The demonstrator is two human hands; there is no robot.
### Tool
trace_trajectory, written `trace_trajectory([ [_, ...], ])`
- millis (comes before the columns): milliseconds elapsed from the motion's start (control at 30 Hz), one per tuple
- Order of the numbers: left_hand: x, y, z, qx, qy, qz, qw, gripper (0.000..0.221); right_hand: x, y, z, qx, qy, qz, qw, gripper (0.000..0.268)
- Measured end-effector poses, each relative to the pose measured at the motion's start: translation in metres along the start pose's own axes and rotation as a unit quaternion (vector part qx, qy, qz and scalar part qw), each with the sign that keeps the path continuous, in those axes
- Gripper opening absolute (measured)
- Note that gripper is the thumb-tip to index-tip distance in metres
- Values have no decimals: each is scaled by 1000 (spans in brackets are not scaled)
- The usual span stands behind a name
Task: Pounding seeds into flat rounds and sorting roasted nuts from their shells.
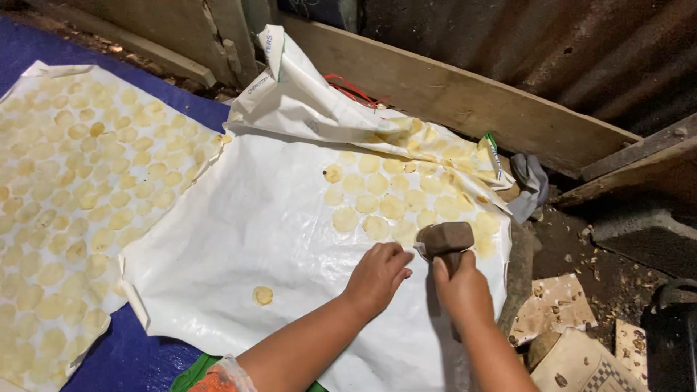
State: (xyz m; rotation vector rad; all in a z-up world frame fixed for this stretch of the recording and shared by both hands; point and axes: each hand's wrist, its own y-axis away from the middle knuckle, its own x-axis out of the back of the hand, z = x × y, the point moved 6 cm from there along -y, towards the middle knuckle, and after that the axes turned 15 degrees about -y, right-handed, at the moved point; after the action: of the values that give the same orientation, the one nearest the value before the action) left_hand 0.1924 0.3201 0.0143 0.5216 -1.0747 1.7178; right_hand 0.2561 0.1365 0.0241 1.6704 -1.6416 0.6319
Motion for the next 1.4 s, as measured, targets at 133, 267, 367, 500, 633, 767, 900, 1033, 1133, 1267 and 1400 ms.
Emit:
trace_trajectory([
  [133,0,18,1,-62,25,-46,997,21,32,2,-20,-47,-47,-58,996,50],
  [267,-1,19,-6,-107,1,-52,993,21,9,12,10,1,-22,13,1000,54],
  [367,-13,12,-6,-112,-8,-41,993,17,-11,4,40,15,-12,10,1000,55],
  [500,-35,-11,3,-90,-15,-16,996,9,29,9,-3,-6,-49,-19,999,50],
  [633,-47,-20,4,-44,-28,-21,998,7,67,36,-31,-13,-204,20,979,37],
  [767,-39,-26,-3,-21,-36,-20,999,14,46,50,-17,332,-255,156,895,39],
  [900,-8,4,-11,7,-30,-8,1000,24,-16,23,18,-9,24,14,1000,57],
  [1033,5,24,-20,-5,-32,-34,999,17,3,4,-1,3,15,-66,998,56],
  [1133,3,25,-14,-32,-39,-42,998,16,27,8,-15,12,1,-52,999,52],
  [1267,8,21,-10,-42,-51,-41,997,17,8,25,12,54,-65,50,995,52],
  [1400,4,21,-14,-51,-55,-32,997,20,-4,4,22,31,17,39,999,58],
])
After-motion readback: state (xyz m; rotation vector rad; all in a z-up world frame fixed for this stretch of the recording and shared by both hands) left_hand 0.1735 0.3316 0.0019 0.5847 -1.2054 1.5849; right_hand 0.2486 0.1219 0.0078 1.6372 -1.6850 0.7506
